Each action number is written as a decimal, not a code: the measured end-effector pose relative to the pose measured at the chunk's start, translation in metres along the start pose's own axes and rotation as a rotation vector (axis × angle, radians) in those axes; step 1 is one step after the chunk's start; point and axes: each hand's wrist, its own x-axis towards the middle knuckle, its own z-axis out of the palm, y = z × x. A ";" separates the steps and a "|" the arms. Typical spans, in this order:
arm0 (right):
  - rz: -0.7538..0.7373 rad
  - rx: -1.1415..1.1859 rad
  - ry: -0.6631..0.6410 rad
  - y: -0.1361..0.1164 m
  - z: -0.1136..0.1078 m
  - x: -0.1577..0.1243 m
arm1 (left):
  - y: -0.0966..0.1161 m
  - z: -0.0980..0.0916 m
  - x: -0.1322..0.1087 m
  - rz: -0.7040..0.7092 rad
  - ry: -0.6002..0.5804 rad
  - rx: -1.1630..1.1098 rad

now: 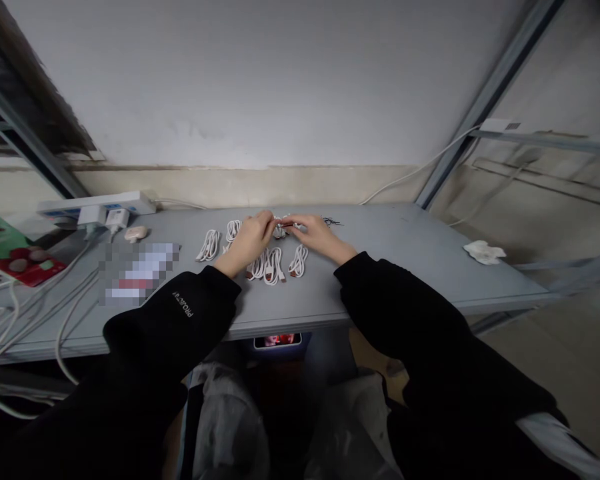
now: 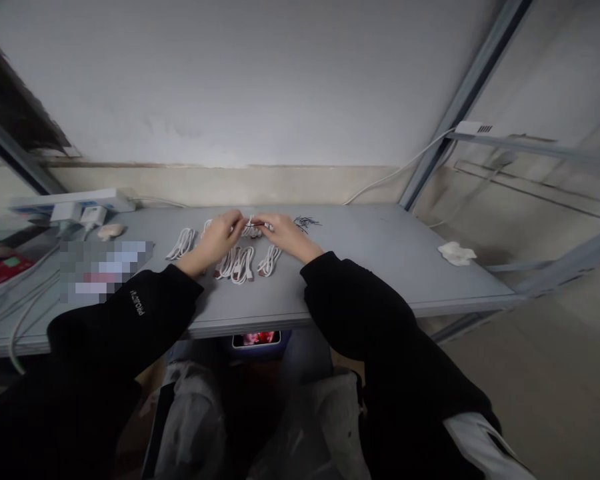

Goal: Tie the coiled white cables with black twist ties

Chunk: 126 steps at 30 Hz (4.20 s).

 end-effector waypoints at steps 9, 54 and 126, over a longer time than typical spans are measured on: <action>0.028 -0.076 0.022 0.019 -0.008 0.001 | 0.000 -0.001 0.000 -0.011 -0.043 -0.096; 0.694 0.792 -0.333 0.024 -0.022 0.004 | -0.001 -0.008 -0.003 0.011 0.047 0.182; -0.146 -0.336 0.037 -0.014 -0.002 -0.003 | -0.002 0.002 0.001 -0.573 -0.231 -1.111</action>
